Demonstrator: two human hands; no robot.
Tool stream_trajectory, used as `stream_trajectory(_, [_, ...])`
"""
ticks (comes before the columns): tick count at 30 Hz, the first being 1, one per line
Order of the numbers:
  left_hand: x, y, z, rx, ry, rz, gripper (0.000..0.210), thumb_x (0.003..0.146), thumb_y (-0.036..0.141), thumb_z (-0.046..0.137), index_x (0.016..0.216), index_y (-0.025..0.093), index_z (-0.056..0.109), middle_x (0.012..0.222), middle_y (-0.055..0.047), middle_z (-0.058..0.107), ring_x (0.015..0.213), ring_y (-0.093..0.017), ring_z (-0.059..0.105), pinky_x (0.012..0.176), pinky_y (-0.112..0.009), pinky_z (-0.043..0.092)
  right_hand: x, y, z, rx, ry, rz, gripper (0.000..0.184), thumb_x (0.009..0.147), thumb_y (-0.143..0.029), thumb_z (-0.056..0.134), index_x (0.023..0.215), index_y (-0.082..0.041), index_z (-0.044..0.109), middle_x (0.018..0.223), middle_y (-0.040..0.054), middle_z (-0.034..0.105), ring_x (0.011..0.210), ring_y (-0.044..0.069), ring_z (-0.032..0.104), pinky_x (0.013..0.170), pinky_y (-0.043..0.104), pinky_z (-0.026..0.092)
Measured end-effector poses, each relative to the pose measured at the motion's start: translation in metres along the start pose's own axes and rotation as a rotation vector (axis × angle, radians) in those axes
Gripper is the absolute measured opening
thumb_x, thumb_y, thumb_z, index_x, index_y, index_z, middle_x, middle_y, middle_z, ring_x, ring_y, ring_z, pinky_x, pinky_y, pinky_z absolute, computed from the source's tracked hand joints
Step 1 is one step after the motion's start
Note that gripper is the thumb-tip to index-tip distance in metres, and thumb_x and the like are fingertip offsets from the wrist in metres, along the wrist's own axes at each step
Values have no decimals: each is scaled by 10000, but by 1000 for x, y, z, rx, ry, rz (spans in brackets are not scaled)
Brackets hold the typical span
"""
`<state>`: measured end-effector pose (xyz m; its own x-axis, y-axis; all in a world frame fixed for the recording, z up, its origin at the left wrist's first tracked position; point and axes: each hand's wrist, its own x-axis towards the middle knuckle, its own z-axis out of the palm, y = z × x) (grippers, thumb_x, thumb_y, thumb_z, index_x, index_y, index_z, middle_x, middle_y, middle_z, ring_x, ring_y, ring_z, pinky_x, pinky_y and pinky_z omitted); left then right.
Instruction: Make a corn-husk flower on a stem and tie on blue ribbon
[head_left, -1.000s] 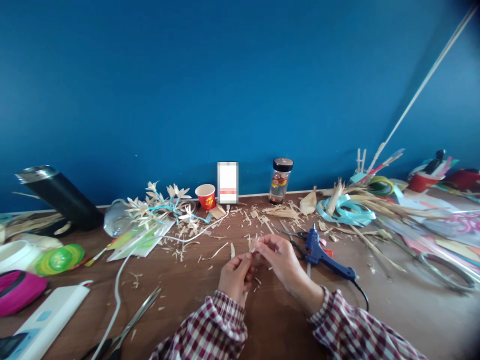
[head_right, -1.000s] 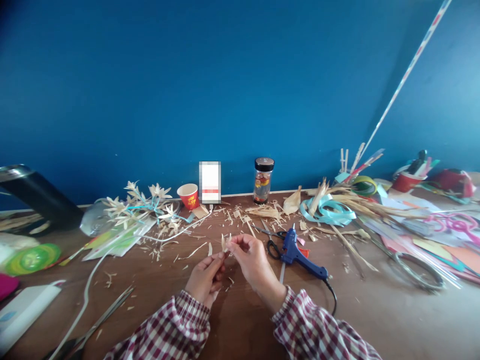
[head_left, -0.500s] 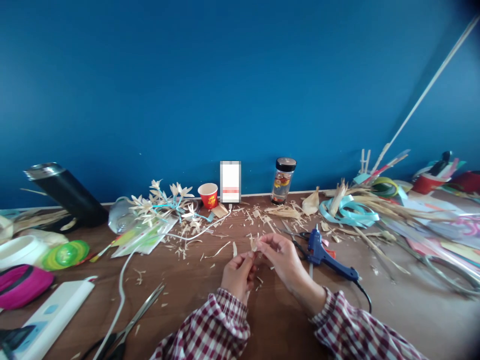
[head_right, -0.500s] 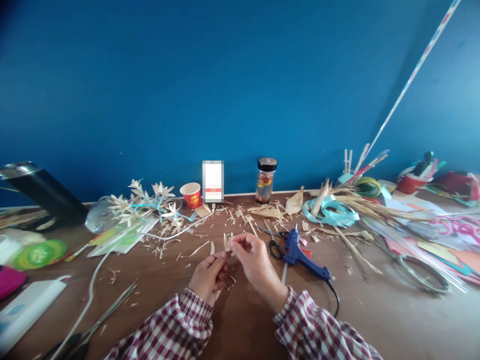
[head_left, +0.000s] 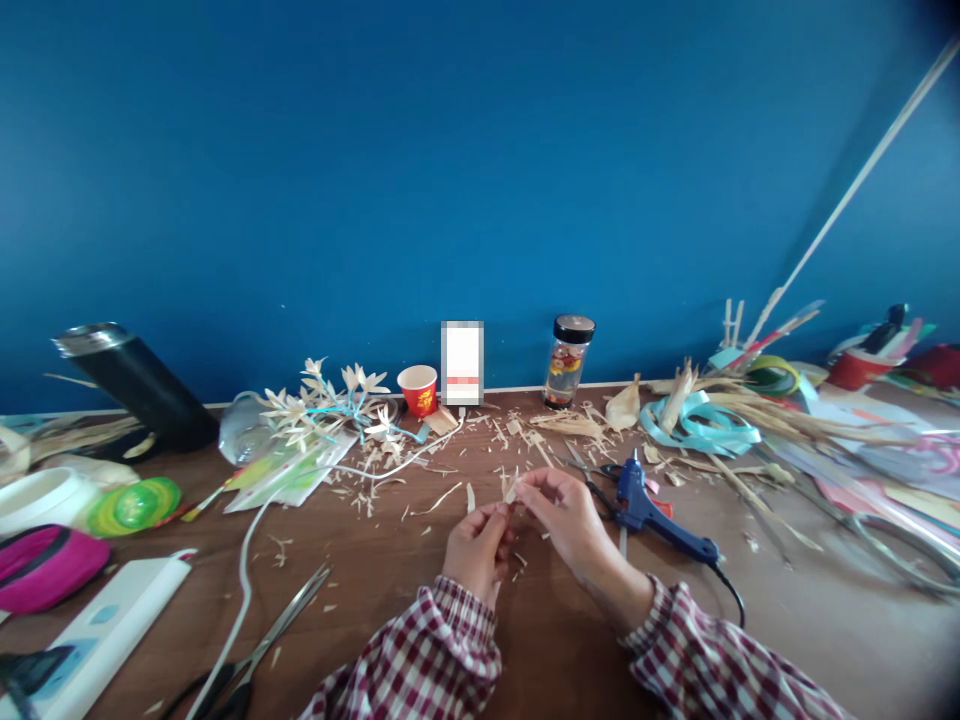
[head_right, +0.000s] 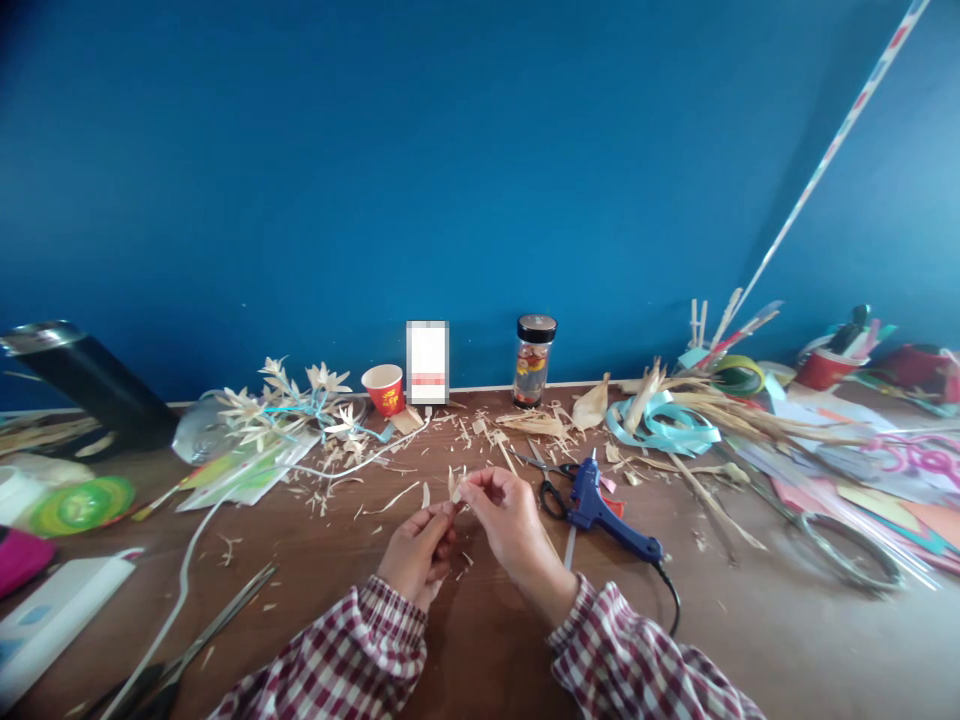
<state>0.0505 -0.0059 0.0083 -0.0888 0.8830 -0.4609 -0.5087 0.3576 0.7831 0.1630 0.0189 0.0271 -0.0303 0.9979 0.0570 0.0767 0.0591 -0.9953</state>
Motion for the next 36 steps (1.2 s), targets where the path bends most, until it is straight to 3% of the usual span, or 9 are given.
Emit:
stream_trajectory(27, [1,0,-1,6,0,-28,393,515,387,728,772,114,611,453,55,456,356,-18,300,335,-143,88,1,3,0,58,-35,19,191,709,-347,639,735,-158,627,620,-13,594,546,105,492,516,214,376])
stream_trajectory(36, [0,1,1,63,-5,-14,420,502,426,720,759,108,621,424,67,432,337,-13,252,349,-164,72,5,2,-1,29,-49,-32,203,693,-356,645,726,-156,631,729,20,627,633,134,524,583,235,401])
